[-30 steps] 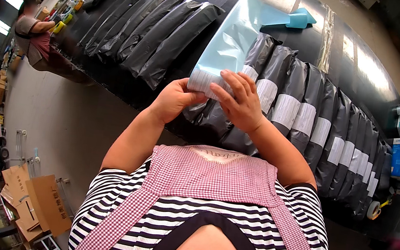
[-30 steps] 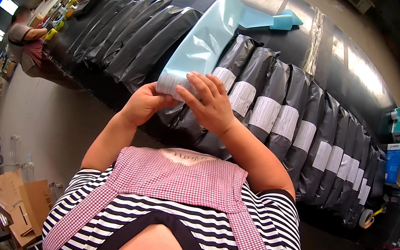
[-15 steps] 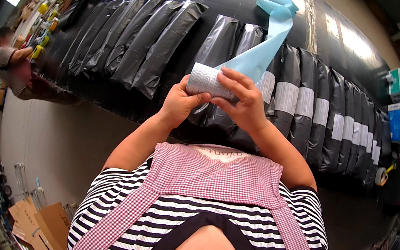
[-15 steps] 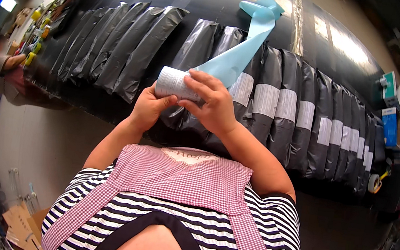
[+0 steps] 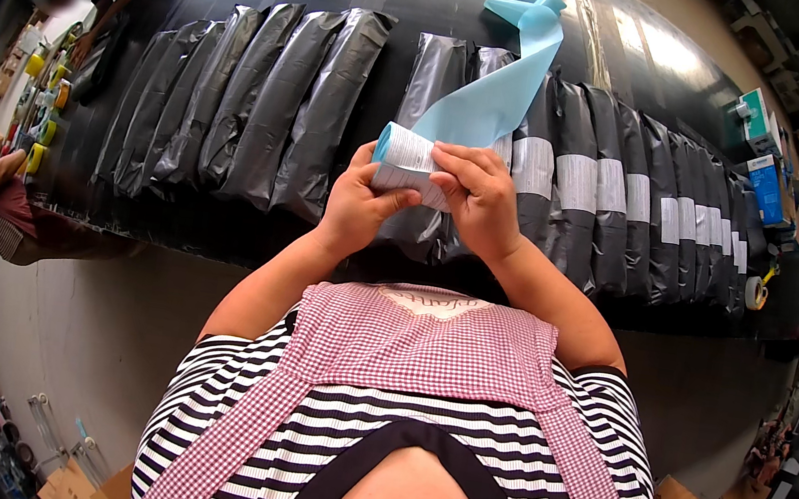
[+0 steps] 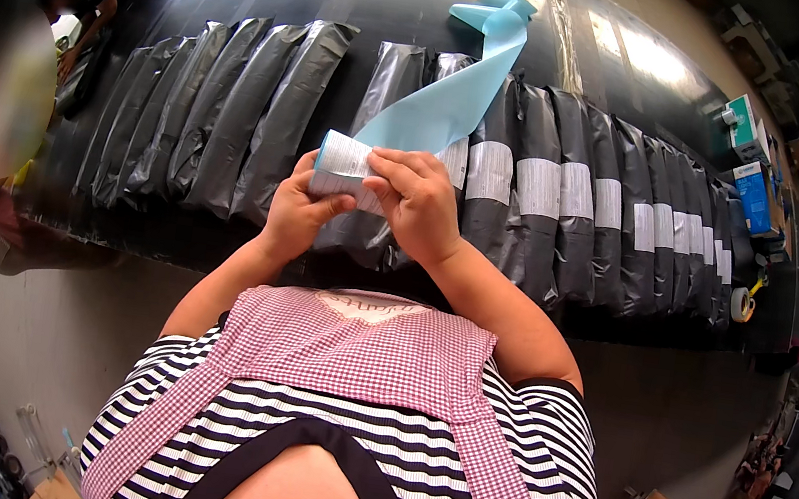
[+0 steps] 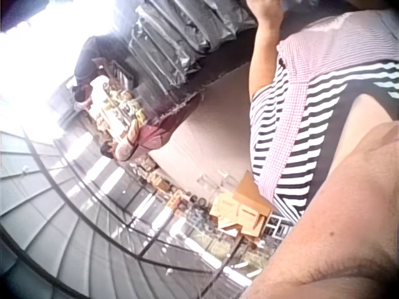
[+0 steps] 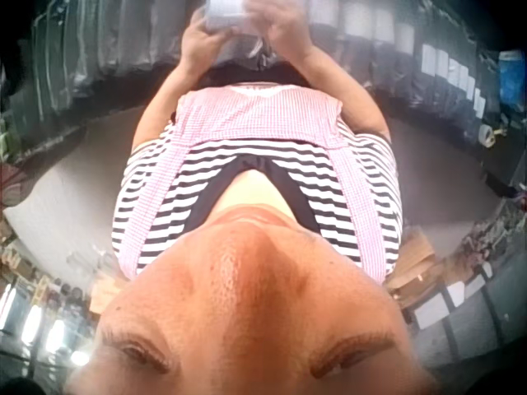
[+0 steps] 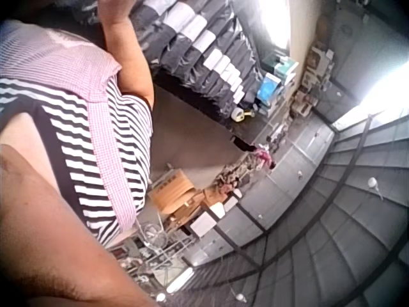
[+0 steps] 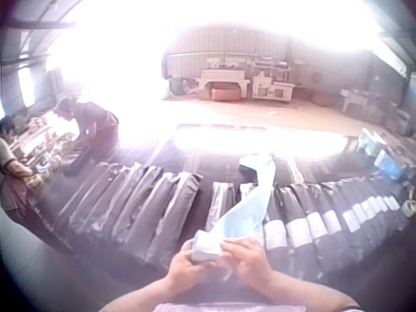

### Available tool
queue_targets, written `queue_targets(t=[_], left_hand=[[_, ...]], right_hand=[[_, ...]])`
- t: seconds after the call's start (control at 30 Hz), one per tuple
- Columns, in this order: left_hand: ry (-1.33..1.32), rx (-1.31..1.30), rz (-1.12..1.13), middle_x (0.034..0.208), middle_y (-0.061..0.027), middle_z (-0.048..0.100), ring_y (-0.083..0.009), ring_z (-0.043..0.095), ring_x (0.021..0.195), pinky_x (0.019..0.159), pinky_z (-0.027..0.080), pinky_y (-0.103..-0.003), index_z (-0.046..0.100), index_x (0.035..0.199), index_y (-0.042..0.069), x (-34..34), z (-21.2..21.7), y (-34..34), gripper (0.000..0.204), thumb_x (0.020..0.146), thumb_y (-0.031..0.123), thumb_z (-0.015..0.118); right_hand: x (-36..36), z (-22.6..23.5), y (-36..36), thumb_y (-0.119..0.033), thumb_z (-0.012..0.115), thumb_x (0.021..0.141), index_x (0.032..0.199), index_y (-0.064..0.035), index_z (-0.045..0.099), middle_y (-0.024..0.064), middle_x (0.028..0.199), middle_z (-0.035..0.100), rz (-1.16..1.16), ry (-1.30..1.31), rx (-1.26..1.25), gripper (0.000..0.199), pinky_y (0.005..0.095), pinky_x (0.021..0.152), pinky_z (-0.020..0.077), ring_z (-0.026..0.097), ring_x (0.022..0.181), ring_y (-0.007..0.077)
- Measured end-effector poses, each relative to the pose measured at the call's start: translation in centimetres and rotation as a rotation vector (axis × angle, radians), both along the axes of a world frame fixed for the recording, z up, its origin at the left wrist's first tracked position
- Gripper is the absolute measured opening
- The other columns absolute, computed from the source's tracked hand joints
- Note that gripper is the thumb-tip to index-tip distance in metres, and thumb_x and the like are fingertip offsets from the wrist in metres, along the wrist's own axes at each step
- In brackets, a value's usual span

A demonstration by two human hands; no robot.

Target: The person peels shipping labels from a blue roll and applies them one by one to a row of black packages lined up on a workspace.

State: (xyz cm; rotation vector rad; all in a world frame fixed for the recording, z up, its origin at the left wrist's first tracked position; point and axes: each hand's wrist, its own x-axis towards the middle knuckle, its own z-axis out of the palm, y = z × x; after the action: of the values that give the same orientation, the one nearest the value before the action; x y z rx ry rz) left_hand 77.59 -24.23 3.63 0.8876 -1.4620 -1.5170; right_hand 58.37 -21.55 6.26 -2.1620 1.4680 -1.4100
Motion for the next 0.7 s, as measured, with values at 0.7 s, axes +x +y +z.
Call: queue_targets(t=[0.7], left_hand=[[0.991,0.187,0.633,0.115,-0.0130,0.062,-0.0266,0.062,0.101,0.091,0.056,-0.036,0.054,0.122,0.000,14.5,-0.4,-18.1,0.043,0.088,0.023,0.068]], right_hand=[[-3.6,-1.5,-8.1,-0.029,0.062,0.095,0.106,-0.0028,0.067,0.0042,0.095,0.066,-0.227,-1.094,0.553,0.029,0.0293,0.063,0.0576,0.063,0.084,0.0107]])
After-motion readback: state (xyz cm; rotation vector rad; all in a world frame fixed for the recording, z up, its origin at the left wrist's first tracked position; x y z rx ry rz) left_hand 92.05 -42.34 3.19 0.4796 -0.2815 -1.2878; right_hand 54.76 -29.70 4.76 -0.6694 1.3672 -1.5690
